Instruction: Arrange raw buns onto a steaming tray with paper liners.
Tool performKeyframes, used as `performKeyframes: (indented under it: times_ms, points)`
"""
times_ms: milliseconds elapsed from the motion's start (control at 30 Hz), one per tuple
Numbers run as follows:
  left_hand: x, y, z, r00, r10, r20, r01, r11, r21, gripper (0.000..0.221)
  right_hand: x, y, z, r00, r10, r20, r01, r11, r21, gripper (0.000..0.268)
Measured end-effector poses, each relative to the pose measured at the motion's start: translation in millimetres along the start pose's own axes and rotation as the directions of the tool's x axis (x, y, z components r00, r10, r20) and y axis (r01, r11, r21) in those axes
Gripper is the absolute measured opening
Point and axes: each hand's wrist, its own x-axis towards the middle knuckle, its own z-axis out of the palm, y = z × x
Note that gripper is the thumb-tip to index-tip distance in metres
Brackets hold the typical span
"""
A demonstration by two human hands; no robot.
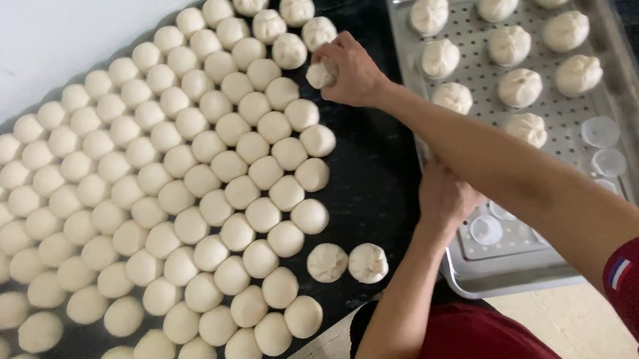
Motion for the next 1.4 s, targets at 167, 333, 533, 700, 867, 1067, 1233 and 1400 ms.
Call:
performKeyframes:
  times_ms: [167,333,533,700,867,1067,1233,1400]
  points:
    - [7.4,6.5,3.2,0.968,0.229,-0.104,-0.204,0.957,0.207,0.041,-59.9,4.3,-117.1,0.975,-0.085,-0.204,0.097,0.994,0.052,0.051]
    - [27.0,53.1,53.4,0.964,0.261,-0.058,-0.250,0.957,0.144,0.034,-186.3,35.7,-243.6,0.972,0.208,-0.106,-0.168,0.939,0.301,0.066]
    - [61.7,58.5,210.4,0.917,0.301,0.262,-0.318,0.948,0.021,0.031,-334.9,102.5,-326.2,0.881,0.413,-0.231,-0.353,0.899,0.260,0.067]
    - [71.8,59.0,242.5,0.865,0.037,0.500,-0.193,0.945,0.263,0.022,-400.4,134.2,-327.9,0.802,0.555,-0.223,-0.524,0.831,0.184,0.061]
    - [81.5,86.4,218.7,0.883,0.010,0.469,-0.231,0.879,0.417,0.067,-402.9,145.0,-311.8,0.850,0.490,-0.196,-0.496,0.868,0.020,0.063]
    - [78.3,102.8,194.8,0.864,-0.111,0.492,-0.171,0.853,0.493,0.064,-391.6,145.8,-306.4,0.864,0.474,-0.170,-0.480,0.877,0.002,0.062]
    - [50.7,55.2,231.9,0.921,-0.039,0.387,-0.155,0.876,0.456,0.039,-396.7,155.0,-299.8,0.892,0.397,-0.216,-0.412,0.911,-0.026,0.058]
    - [57.5,59.3,240.0,0.952,0.030,0.304,-0.168,0.881,0.442,0.041,-393.0,138.2,-305.3,0.872,0.444,-0.205,-0.449,0.893,0.025,0.056]
